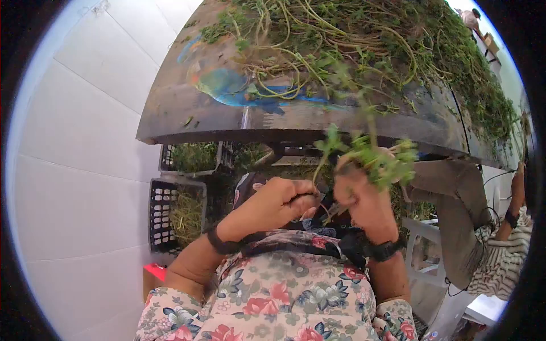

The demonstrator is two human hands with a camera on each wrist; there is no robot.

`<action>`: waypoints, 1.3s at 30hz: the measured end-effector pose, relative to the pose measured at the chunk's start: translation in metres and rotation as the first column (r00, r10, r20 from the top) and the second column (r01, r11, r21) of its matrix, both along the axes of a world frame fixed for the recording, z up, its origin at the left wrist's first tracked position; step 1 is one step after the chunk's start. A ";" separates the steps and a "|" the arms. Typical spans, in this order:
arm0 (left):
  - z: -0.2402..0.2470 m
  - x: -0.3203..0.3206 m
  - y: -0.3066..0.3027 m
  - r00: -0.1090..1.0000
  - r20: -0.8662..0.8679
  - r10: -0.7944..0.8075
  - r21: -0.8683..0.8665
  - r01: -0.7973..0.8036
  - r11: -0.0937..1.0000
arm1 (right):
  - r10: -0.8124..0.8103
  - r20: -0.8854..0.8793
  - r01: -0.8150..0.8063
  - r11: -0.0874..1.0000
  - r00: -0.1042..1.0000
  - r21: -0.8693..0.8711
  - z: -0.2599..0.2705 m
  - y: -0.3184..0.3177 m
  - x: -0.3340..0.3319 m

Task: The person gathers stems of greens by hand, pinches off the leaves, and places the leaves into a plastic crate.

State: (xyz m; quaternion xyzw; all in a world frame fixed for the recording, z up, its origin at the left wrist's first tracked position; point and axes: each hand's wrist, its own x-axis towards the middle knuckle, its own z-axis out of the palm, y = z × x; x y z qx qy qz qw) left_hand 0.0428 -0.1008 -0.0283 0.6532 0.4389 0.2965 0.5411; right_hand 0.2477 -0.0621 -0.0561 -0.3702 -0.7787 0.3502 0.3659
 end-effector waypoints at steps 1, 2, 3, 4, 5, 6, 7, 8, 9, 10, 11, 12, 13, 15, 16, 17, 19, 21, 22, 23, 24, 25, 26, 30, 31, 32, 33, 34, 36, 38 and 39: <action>0.001 -0.003 0.000 0.998 -0.058 -0.008 -0.041 0.005 0.999 | -0.053 -0.001 0.053 0.997 0.999 -0.048 -0.003 0.000 0.003; 0.000 -0.006 -0.001 1.000 -0.015 0.017 -0.079 -0.018 0.997 | -0.144 0.037 0.145 0.989 0.989 -0.020 0.000 0.004 0.010; -0.002 -0.009 -0.001 0.999 0.028 0.042 -0.118 -0.038 0.992 | -0.196 -0.059 0.192 0.979 0.979 -0.064 0.006 0.003 0.008; -0.003 -0.012 -0.002 0.995 0.070 0.068 -0.157 -0.056 0.986 | -0.247 -0.157 0.232 0.967 0.956 -0.107 0.012 0.003 0.007; -0.004 -0.014 -0.001 0.998 0.022 0.057 -0.125 -0.054 0.991 | -0.168 -0.178 0.141 0.978 0.970 -0.151 0.014 0.003 0.006; -0.004 -0.015 0.001 0.999 -0.025 0.047 -0.094 -0.050 0.994 | -0.088 -0.200 0.049 0.980 0.976 -0.193 0.015 0.003 0.005; -0.005 -0.016 0.002 0.997 -0.072 0.039 -0.062 -0.043 0.997 | -0.026 -0.198 -0.012 0.982 0.980 -0.190 0.019 0.002 -0.001; -0.006 -0.016 0.002 0.997 -0.071 0.019 0.019 -0.018 1.000 | 0.036 -0.197 -0.073 0.979 0.980 -0.188 0.024 0.000 -0.007; -0.008 -0.015 0.002 0.997 -0.071 -0.001 0.098 0.008 0.995 | 0.097 -0.196 -0.135 0.973 0.976 -0.188 0.029 -0.001 -0.013; -0.011 -0.014 0.002 0.997 -0.074 -0.021 0.177 0.034 0.984 | 0.146 -0.159 -0.163 0.981 0.977 -0.104 0.027 -0.004 -0.019; -0.014 -0.013 0.001 0.999 -0.047 -0.007 0.174 0.015 0.985 | 0.191 -0.118 -0.195 0.981 0.975 -0.020 0.023 -0.006 -0.023; -0.018 -0.013 0.000 1.000 -0.020 0.009 0.170 -0.005 0.985 | 0.205 -0.027 -0.205 0.979 0.978 -0.016 0.019 -0.005 -0.026; -0.020 -0.015 0.000 1.000 0.004 0.031 0.169 -0.031 0.985 | 0.215 0.008 -0.215 0.975 0.976 -0.049 0.014 -0.004 -0.024; -0.008 -0.027 -0.002 0.997 -0.066 0.041 -0.011 -0.041 0.999 | 0.253 0.070 -0.244 0.963 0.965 -0.118 0.003 -0.001 -0.014; -0.004 -0.033 -0.004 0.994 -0.098 0.044 -0.103 -0.054 0.993 | 0.240 0.145 -0.226 0.968 0.960 -0.107 0.000 0.001 -0.010; -0.006 -0.039 -0.007 0.991 -0.128 0.049 -0.064 -0.057 0.996 | 0.214 0.177 -0.195 0.974 0.961 -0.116 0.000 0.001 -0.007; -0.018 -0.050 -0.013 0.980 -0.188 0.059 0.013 -0.058 0.998 | 0.159 0.242 -0.130 0.983 0.957 -0.130 0.000 -0.003 0.000; -0.039 -0.058 -0.019 0.953 -0.296 0.055 0.086 -0.030 0.996 | 0.141 0.276 -0.125 0.989 0.951 -0.073 -0.006 -0.003 0.002; -0.045 -0.063 -0.024 0.933 -0.355 0.066 0.122 -0.024 0.992 | 0.103 0.331 -0.106 0.994 0.938 -0.010 -0.010 -0.004 0.003; -0.045 -0.066 -0.029 0.940 -0.337 0.061 0.129 -0.019 0.992 | 0.069 0.373 -0.096 0.994 0.925 0.055 -0.014 -0.005 0.001; -0.046 -0.066 -0.032 0.947 -0.317 0.059 0.134 -0.017 0.991 | 0.029 0.369 -0.055 0.997 0.929 0.059 -0.019 -0.004 -0.003; -0.048 -0.065 -0.036 0.955 -0.291 0.054 0.139 -0.013 0.990 | -0.012 0.370 -0.011 0.998 0.929 0.061 -0.024 -0.004 -0.006; -0.054 -0.064 -0.039 0.961 -0.272 0.047 0.179 0.003 0.984 | -0.059 0.379 0.037 0.997 0.923 0.064 -0.029 -0.004 -0.003; -0.053 -0.075 -0.045 0.945 -0.282 0.168 0.109 -0.142 0.984 | -0.255 0.410 0.322 0.941 0.876 -0.103 -0.056 0.001 0.030; -0.055 -0.085 -0.048 0.944 -0.229 0.238 0.049 -0.233 0.971 | -0.253 0.518 0.318 0.947 0.817 -0.039 -0.039 0.003 0.030; -0.060 -0.096 -0.052 0.934 -0.180 0.308 -0.014 -0.315 0.949 | -0.276 0.410 0.348 0.931 0.870 -0.111 -0.039 0.007 0.034; -0.064 -0.106 -0.057 0.917 -0.135 0.376 -0.081 -0.388 0.918 | -0.269 0.345 0.332 0.933 0.899 -0.137 -0.041 0.008 0.033; -0.066 -0.117 -0.063 0.857 -0.049 0.513 -0.200 -0.511 0.836 | -0.261 0.279 0.313 0.936 0.924 -0.162 -0.043 0.008 0.031; -0.083 -0.145 -0.074 0.681 0.034 0.731 -0.303 -0.690 0.657 | -0.205 0.263 0.243 0.962 0.943 -0.123 -0.055 0.008 0.034; -0.110 -0.186 -0.086 0.520 0.062 0.852 -0.474 -0.736 0.484 | -0.193 0.321 0.242 0.962 0.927 -0.122 -0.071 0.005 0.037; -0.111 -0.201 -0.095 0.428 0.041 0.903 -0.456 -0.796 0.398 | -0.227 0.329 0.297 0.938 0.917 -0.181 -0.078 0.004 0.037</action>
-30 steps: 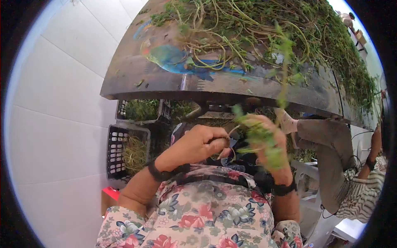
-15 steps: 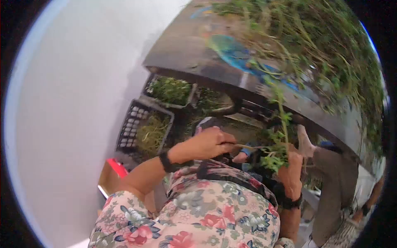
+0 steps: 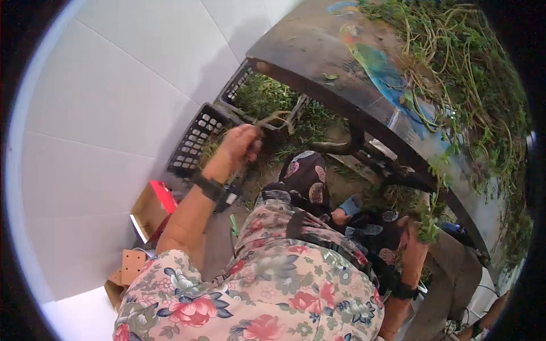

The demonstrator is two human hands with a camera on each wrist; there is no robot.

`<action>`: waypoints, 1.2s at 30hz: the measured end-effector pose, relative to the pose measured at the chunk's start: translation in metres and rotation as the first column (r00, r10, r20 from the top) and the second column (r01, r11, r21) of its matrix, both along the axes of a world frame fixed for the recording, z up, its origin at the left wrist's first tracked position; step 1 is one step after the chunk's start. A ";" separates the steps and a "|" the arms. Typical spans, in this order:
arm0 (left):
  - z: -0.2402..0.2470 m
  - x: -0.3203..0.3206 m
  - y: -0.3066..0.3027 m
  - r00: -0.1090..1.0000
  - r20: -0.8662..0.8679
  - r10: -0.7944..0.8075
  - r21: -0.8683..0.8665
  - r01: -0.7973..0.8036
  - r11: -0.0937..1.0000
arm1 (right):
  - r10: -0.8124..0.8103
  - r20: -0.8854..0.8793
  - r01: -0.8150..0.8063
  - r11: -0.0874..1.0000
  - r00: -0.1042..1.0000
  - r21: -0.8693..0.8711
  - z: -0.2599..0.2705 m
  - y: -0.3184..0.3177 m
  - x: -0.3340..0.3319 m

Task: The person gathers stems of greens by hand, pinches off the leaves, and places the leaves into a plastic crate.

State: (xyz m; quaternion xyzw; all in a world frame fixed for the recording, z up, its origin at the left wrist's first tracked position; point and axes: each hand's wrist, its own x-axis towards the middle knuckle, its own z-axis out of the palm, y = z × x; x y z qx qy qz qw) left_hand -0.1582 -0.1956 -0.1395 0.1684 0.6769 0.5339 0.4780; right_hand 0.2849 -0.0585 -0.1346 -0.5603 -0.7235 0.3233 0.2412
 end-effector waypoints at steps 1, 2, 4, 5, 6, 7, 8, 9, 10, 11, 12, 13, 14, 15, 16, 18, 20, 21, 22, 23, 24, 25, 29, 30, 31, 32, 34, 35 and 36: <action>-0.014 -0.016 -0.009 0.987 -0.045 0.157 0.018 -0.157 0.987 | 0.045 -0.008 -0.045 0.999 0.999 -0.022 -0.002 0.000 -0.001; -0.022 -0.033 -0.021 0.972 -0.160 0.170 -0.001 -0.173 0.985 | 0.090 -0.017 -0.090 0.995 0.996 -0.045 -0.004 0.000 -0.001; -0.048 -0.077 -0.052 0.555 -0.812 -0.181 -0.318 -0.161 0.934 | 0.355 -0.027 -0.355 0.935 0.935 -0.004 -0.001 0.003 0.001; -0.095 -0.118 -0.073 0.575 -0.792 -0.206 -0.362 -0.169 0.917 | 0.332 0.057 -0.335 0.941 0.942 0.050 -0.004 0.000 0.004; -0.072 -0.104 -0.072 0.549 -0.813 -0.194 -0.358 -0.210 0.910 | 0.290 0.151 -0.306 0.947 0.945 0.099 -0.010 -0.008 0.005; -0.052 -0.092 -0.065 0.584 -0.789 -0.188 -0.363 -0.197 0.911 | 0.276 0.113 -0.278 0.961 0.954 -0.002 0.005 -0.010 -0.004; -0.042 -0.083 -0.060 0.599 -0.763 -0.243 -0.358 -0.077 0.931 | 0.253 0.081 -0.244 0.964 0.964 -0.101 0.019 -0.013 -0.012; -0.014 -0.057 -0.038 0.663 -0.668 -0.339 -0.435 0.022 0.900 | 0.220 -0.107 -0.244 0.911 0.970 -0.333 0.044 -0.010 -0.027; -0.003 -0.033 -0.025 0.686 -0.619 -0.382 -0.362 0.183 0.914 | 0.275 -0.044 -0.278 0.930 0.960 -0.239 0.035 -0.013 -0.020; 0.003 -0.012 -0.015 0.698 -0.574 -0.429 -0.273 0.330 0.903 | 0.264 -0.172 -0.297 0.930 0.949 -0.215 0.037 -0.015 -0.021; 0.013 0.011 -0.003 0.698 -0.530 -0.481 -0.176 0.464 0.868 | 0.256 -0.296 -0.320 0.928 0.920 -0.190 0.040 -0.017 -0.021; 0.031 0.040 0.010 0.699 -0.477 -0.533 -0.141 0.538 0.831 | 0.151 -0.586 -0.336 0.916 0.796 -0.220 0.067 -0.019 -0.035; 0.052 0.071 0.024 0.693 -0.424 -0.583 -0.101 0.604 0.791 | 0.029 -0.811 -0.366 0.901 0.584 -0.232 0.084 -0.017 -0.043; 0.076 0.095 0.041 0.618 -0.420 -0.665 -0.072 0.708 0.703 | 0.045 -0.890 -0.450 0.874 0.454 -0.185 0.089 -0.012 -0.044; 0.095 0.117 0.057 0.533 -0.422 -0.734 -0.042 0.797 0.603 | -0.008 -0.914 -0.423 0.885 0.406 -0.196 0.096 -0.011 -0.046; 0.114 0.153 0.081 0.422 -0.506 -0.752 0.064 0.888 0.456 | -0.027 -0.935 -0.390 0.904 0.355 -0.175 0.096 -0.010 -0.052; 0.124 0.187 0.098 0.390 -0.516 -0.763 0.146 0.917 0.371 | 0.036 -0.932 -0.371 0.923 0.360 -0.108 0.090 -0.008 -0.051; 0.119 0.205 0.103 0.418 -0.507 -0.754 0.224 0.909 0.352 | 0.048 -0.924 -0.330 0.940 0.378 -0.087 0.088 -0.011 -0.057; 0.107 0.221 0.106 0.445 -0.495 -0.747 0.300 0.894 0.334 | 0.058 -0.916 -0.291 0.954 0.397 -0.066 0.087 -0.014 -0.061; 0.097 0.233 0.108 0.471 -0.478 -0.741 0.372 0.873 0.314 | 0.044 -0.809 -0.161 0.985 0.586 -0.064 0.090 -0.017 -0.060; 0.092 0.242 0.109 0.457 -0.456 -0.764 0.356 0.880 0.315 | -0.016 -0.804 -0.143 0.982 0.595 -0.125 0.089 -0.017 -0.057; 0.089 0.249 0.109 0.443 -0.433 -0.785 0.340 0.887 0.313 | -0.074 -0.796 -0.123 0.975 0.601 -0.184 0.088 -0.017 -0.056; 0.076 0.248 0.111 0.294 -0.454 -0.841 0.242 0.949 0.201 | -0.119 -0.746 -0.125 0.957 0.655 -0.262 0.089 -0.020 -0.053; 0.081 0.246 0.112 0.318 -0.274 -0.908 0.244 0.936 0.254 | -0.158 -0.730 -0.113 0.945 0.665 -0.308 0.093 -0.021 -0.054; 0.090 0.244 0.116 0.331 -0.086 -0.940 0.231 0.924 0.305 | -0.199 -0.715 -0.099 0.931 0.670 -0.352 0.098 -0.021 -0.054; 0.094 0.242 0.117 0.340 -0.028 -0.940 0.222 0.919 0.326 | -0.241 -0.697 -0.084 0.914 0.675 -0.397 0.100 -0.022 -0.055; 0.101 0.238 0.119 0.358 -0.047 -0.932 0.218 0.915 0.340 | -0.001 -0.598 -0.097 0.987 0.802 -0.131 0.079 -0.021 -0.044; 0.102 0.237 0.120 0.365 -0.124 -0.923 0.227 0.916 0.331 | 0.010 -0.600 -0.080 0.993 0.800 -0.091 0.070 -0.020 -0.041; 0.101 0.238 0.120 0.402 -0.219 -0.889 0.261 0.902 0.344 | 0.020 -0.602 -0.063 0.997 0.798 -0.051 0.062 -0.018 -0.039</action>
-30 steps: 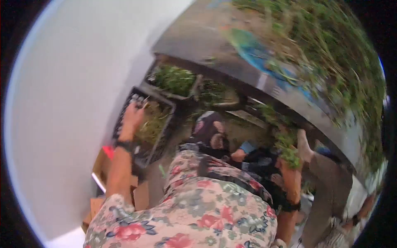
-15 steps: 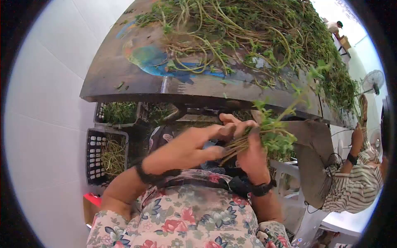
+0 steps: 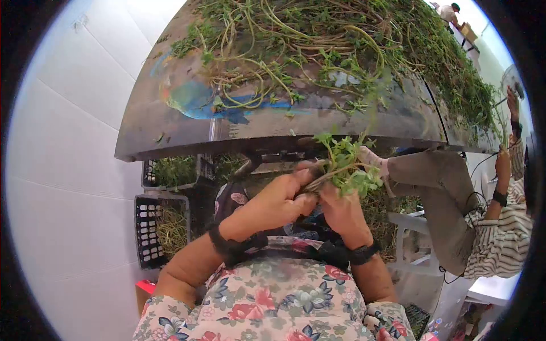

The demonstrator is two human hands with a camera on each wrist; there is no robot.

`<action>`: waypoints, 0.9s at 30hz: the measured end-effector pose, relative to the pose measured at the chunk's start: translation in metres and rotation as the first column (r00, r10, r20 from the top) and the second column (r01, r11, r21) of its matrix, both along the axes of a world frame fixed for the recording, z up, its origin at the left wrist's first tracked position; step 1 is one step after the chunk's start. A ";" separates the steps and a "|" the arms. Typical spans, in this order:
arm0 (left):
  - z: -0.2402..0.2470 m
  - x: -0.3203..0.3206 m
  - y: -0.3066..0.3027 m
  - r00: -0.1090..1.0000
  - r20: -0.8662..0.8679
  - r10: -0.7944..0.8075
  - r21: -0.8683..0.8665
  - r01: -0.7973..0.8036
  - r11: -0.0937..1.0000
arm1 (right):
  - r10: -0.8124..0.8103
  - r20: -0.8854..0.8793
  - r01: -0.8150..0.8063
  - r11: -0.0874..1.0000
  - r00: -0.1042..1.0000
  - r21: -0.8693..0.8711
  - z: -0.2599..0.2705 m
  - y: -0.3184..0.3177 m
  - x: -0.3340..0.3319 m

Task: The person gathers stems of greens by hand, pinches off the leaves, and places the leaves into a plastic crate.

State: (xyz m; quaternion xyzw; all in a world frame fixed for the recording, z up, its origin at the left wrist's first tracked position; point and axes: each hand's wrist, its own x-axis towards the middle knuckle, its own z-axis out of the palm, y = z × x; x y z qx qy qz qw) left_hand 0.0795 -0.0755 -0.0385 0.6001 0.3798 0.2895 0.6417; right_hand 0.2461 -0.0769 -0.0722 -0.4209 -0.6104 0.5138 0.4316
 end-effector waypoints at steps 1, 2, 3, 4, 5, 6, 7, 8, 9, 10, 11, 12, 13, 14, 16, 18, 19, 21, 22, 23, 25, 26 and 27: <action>-0.002 0.000 -0.001 0.999 0.003 0.043 0.104 -0.043 0.994 | -0.059 -0.103 0.052 0.996 0.993 -0.067 -0.005 0.001 0.000; -0.001 0.001 -0.002 0.996 0.014 0.084 0.120 -0.085 0.989 | -0.006 0.044 0.003 0.998 0.999 0.065 -0.002 0.004 0.007; 0.000 0.001 -0.002 0.992 0.026 0.125 0.136 -0.128 0.982 | 0.013 0.185 -0.050 0.979 0.983 0.197 0.003 0.007 0.012; 0.005 0.002 -0.003 0.985 0.038 0.166 0.065 -0.168 0.984 | -0.010 -0.059 0.009 1.000 0.998 -0.028 0.011 0.005 0.012; 0.009 0.003 -0.004 0.977 0.045 0.208 -0.007 -0.208 0.978 | -0.087 -0.289 0.009 0.966 0.953 -0.259 0.017 0.003 0.012; 0.012 0.003 -0.005 0.976 0.040 0.214 0.021 -0.214 0.976 | -0.208 -0.478 -0.048 0.881 0.853 -0.470 0.019 0.001 0.012; 0.014 0.003 -0.005 0.975 0.034 0.219 0.050 -0.220 0.974 | -0.170 -0.494 -0.098 0.877 0.853 -0.470 0.016 0.001 0.017; 0.016 0.002 -0.005 0.974 0.029 0.223 0.079 -0.224 0.971 | -0.154 -0.485 -0.097 0.886 0.861 -0.453 0.016 0.001 0.016; 0.019 0.003 -0.005 0.974 0.015 0.224 0.040 -0.224 0.974 | -0.139 -0.475 -0.095 0.895 0.869 -0.436 0.017 0.000 0.015; 0.020 0.003 -0.005 0.975 0.002 0.222 0.001 -0.222 0.975 | -0.127 -0.465 -0.091 0.903 0.876 -0.420 0.018 -0.001 0.015; 0.021 0.005 -0.005 0.976 -0.012 0.216 -0.040 -0.216 0.976 | -0.107 -0.426 -0.061 0.931 0.898 -0.361 0.020 -0.003 0.013; 0.017 0.007 -0.006 0.978 0.028 0.205 0.047 -0.207 0.977 | -0.090 -0.385 -0.031 0.954 0.919 -0.298 0.023 -0.003 0.009; 0.008 0.010 -0.008 0.979 0.070 0.191 0.133 -0.199 0.971 | -0.077 -0.340 -0.004 0.973 0.937 -0.231 0.024 -0.002 0.007; 0.003 0.011 -0.008 0.978 0.111 0.175 0.219 -0.196 0.956 | -0.097 -0.322 0.012 0.966 0.942 -0.257 0.025 -0.001 0.008; 0.008 0.014 -0.008 0.983 0.079 0.166 0.119 -0.175 0.977 | -0.129 -0.284 0.038 0.951 0.950 -0.307 0.025 0.001 0.011; 0.012 0.015 -0.007 0.973 0.125 0.192 -0.045 -0.188 0.981 | -0.141 -0.322 0.043 0.954 0.936 -0.295 0.026 0.000 0.012; 0.013 0.014 -0.007 0.957 0.181 0.227 -0.158 -0.200 0.967 | -0.147 -0.342 0.045 0.956 0.928 -0.290 0.027 -0.001 0.012; 0.017 0.013 -0.007 0.932 0.236 0.273 -0.262 -0.210 0.942 | -0.161 -0.322 0.061 0.952 0.933 -0.300 0.027 -0.003 0.012; 0.020 0.013 -0.007 0.930 0.240 0.279 -0.253 -0.217 0.943 | -0.169 -0.312 0.070 0.950 0.935 -0.304 0.027 -0.004 0.012; 0.022 0.012 -0.008 0.927 0.245 0.284 -0.246 -0.224 0.943 | -0.155 -0.329 0.055 0.954 0.931 -0.295 0.027 -0.004 0.013; 0.019 0.010 -0.008 0.932 0.237 0.273 -0.269 -0.207 0.941 | -0.128 -0.362 0.025 0.961 0.923 -0.275 0.025 -0.005 0.014; 0.017 0.009 -0.009 0.936 0.234 0.264 -0.280 -0.195 0.940 | -0.107 -0.315 0.013 0.958 0.943 -0.288 0.027 -0.007 0.016; 0.015 0.007 -0.011 0.938 0.211 0.273 -0.266 -0.214 0.940 | -0.088 -0.269 0.002 0.953 0.959 -0.302 0.029 -0.009 0.017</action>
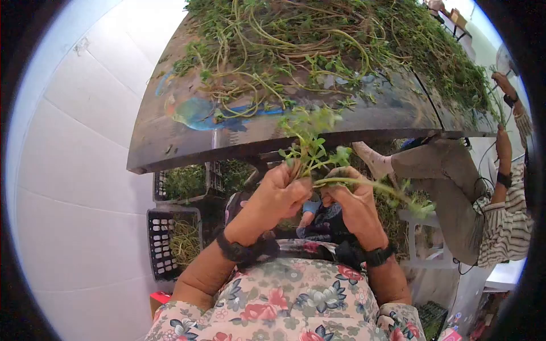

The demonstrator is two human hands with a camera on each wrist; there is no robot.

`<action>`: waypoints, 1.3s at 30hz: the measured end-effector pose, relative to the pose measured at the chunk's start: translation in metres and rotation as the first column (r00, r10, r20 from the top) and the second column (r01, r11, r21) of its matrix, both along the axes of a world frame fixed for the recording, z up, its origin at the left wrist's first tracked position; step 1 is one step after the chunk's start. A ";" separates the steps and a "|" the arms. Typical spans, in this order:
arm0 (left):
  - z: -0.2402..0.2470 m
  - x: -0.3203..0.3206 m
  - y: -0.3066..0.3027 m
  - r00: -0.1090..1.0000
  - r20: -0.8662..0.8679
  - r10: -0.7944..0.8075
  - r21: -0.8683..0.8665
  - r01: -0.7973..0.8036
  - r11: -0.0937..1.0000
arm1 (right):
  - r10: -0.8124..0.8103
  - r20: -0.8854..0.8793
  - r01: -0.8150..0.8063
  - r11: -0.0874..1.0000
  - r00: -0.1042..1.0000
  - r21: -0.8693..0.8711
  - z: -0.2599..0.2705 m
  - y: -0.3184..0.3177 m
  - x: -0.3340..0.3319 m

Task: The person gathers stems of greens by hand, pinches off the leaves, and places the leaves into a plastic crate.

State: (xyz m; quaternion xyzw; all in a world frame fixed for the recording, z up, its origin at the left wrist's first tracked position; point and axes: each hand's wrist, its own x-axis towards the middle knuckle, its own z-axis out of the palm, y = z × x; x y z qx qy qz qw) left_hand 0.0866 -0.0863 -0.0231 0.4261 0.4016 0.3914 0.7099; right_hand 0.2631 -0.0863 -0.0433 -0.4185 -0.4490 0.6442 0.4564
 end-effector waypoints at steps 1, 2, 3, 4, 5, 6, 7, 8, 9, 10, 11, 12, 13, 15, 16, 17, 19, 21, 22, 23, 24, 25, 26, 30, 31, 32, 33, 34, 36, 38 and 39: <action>-0.001 -0.001 -0.001 1.000 -0.028 0.011 0.010 -0.011 1.000 | 0.024 0.046 -0.024 1.000 0.999 -0.015 0.001 -0.001 0.001; -0.002 -0.002 -0.001 0.998 -0.056 0.022 0.020 -0.021 1.000 | 0.029 0.051 -0.029 1.000 0.998 0.003 0.001 -0.001 0.002; 0.003 -0.001 -0.001 0.996 -0.090 -0.007 -0.002 0.007 1.000 | 0.033 0.054 -0.034 0.999 0.998 0.017 -0.001 0.000 0.002; 0.012 0.001 -0.002 0.992 -0.123 -0.036 -0.029 0.033 0.999 | 0.038 0.056 -0.039 0.999 0.998 0.027 -0.003 0.000 0.002; 0.016 0.002 -0.003 0.985 -0.157 -0.066 -0.059 0.057 0.997 | 0.044 0.124 -0.050 0.998 0.991 0.039 -0.002 0.001 0.003; 0.012 0.001 -0.002 0.980 -0.170 -0.106 -0.082 0.093 0.992 | 0.051 0.191 -0.062 0.997 0.980 0.051 0.002 0.003 0.004; 0.005 -0.001 -0.001 0.973 -0.181 -0.146 -0.109 0.128 0.986 | 0.059 0.257 -0.077 0.995 0.965 0.060 0.003 0.005 0.005; 0.000 -0.002 0.000 0.964 -0.191 -0.185 -0.136 0.161 0.978 | 0.047 0.256 -0.088 0.985 0.966 0.151 -0.009 0.008 0.007; -0.001 0.000 0.000 0.969 -0.187 -0.161 -0.121 0.140 0.983 | 0.070 0.276 -0.103 0.989 0.959 0.110 -0.009 0.010 0.009; -0.001 0.002 0.001 0.974 -0.182 -0.134 -0.104 0.116 0.988 | 0.095 0.297 -0.121 0.990 0.950 0.069 -0.006 0.011 0.010; 0.000 0.003 0.002 0.979 -0.177 -0.103 -0.079 0.090 0.993 | 0.122 0.318 -0.141 0.989 0.940 0.037 -0.004 0.015 0.011; 0.002 0.004 0.004 0.982 -0.173 -0.076 -0.060 0.066 0.996 | 0.094 0.383 -0.164 0.975 0.919 0.153 -0.005 0.017 0.010; 0.004 0.005 0.005 0.984 -0.170 -0.051 -0.043 0.045 0.998 | 0.058 0.442 -0.190 0.946 0.895 0.262 -0.006 0.018 0.010; 0.002 0.007 0.004 0.988 -0.152 0.003 -0.010 -0.005 1.000 | 0.010 0.544 -0.249 0.897 0.839 0.367 -0.007 0.017 0.009; -0.002 0.009 0.003 0.990 -0.138 0.033 0.009 -0.032 0.999 | 0.004 0.592 -0.276 0.887 0.806 0.369 -0.003 0.016 0.009; -0.005 0.010 0.002 0.990 -0.124 0.063 0.032 -0.059 0.998 | -0.006 0.638 -0.303 0.877 0.770 0.374 -0.002 0.015 0.010; -0.008 0.005 0.004 0.986 -0.167 -0.010 0.028 0.015 0.999 | -0.109 0.590 -0.161 0.909 0.800 0.386 -0.006 0.014 0.005; -0.007 0.001 0.004 0.984 -0.177 -0.026 0.013 0.029 1.000 | -0.114 0.468 -0.032 0.956 0.876 0.292 -0.007 0.014 0.008; -0.006 0.000 0.005 0.986 -0.169 -0.004 0.000 0.004 1.000 | -0.077 0.357 0.011 0.983 0.931 0.185 -0.007 0.016 0.017; -0.004 -0.002 0.006 0.987 -0.160 0.023 -0.011 -0.025 1.000 | -0.050 0.236 0.033 0.997 0.970 0.075 -0.007 0.020 0.026; -0.002 -0.002 0.006 0.988 -0.155 0.024 -0.015 -0.027 1.000 | -0.031 0.109 0.036 0.998 0.994 -0.042 -0.007 0.022 0.029; 0.000 -0.001 0.006 0.988 -0.152 0.022 -0.022 -0.026 0.999 | -0.013 0.096 0.018 0.998 0.995 -0.052 -0.007 0.021 0.026; 0.001 0.000 0.007 0.989 -0.149 0.014 -0.029 -0.019 0.999 | 0.000 0.083 0.006 0.998 0.997 -0.061 -0.007 0.019 0.023; -0.015 0.004 0.003 0.999 0.019 0.039 -0.071 -0.038 0.997 | 0.023 -0.099 -0.032 0.995 0.995 -0.091 -0.008 0.016 0.015; -0.009 0.005 0.003 1.000 -0.009 0.013 -0.093 -0.014 0.996 | 0.045 -0.112 -0.054 0.996 0.993 -0.073 -0.010 0.017 0.016; -0.005 0.005 0.004 0.999 -0.036 -0.015 -0.116 0.011 0.993 | 0.066 -0.126 -0.073 0.996 0.990 -0.055 -0.013 0.018 0.016; -0.002 0.005 0.004 0.998 -0.057 -0.016 -0.112 0.009 0.994 | 0.085 -0.140 -0.091 0.995 0.986 -0.034 -0.015 0.020 0.016; 0.000 0.005 0.005 0.997 -0.076 -0.015 -0.109 0.007 0.994 | 0.106 -0.022 -0.106 0.994 0.994 -0.026 -0.012 0.019 0.015; 0.001 0.006 0.004 0.995 -0.094 0.021 -0.106 -0.031 0.994 | 0.142 0.216 -0.141 0.990 0.966 -0.017 -0.005 0.019 0.015; -0.001 0.008 0.001 0.991 -0.093 0.092 -0.111 -0.102 0.989 | 0.128 0.256 -0.136 0.991 0.958 0.012 -0.014 0.015 0.016; -0.005 0.005 0.001 0.989 -0.129 0.074 -0.110 -0.088 0.990 | 0.124 0.275 -0.136 0.990 0.953 0.025 -0.017 0.014 0.016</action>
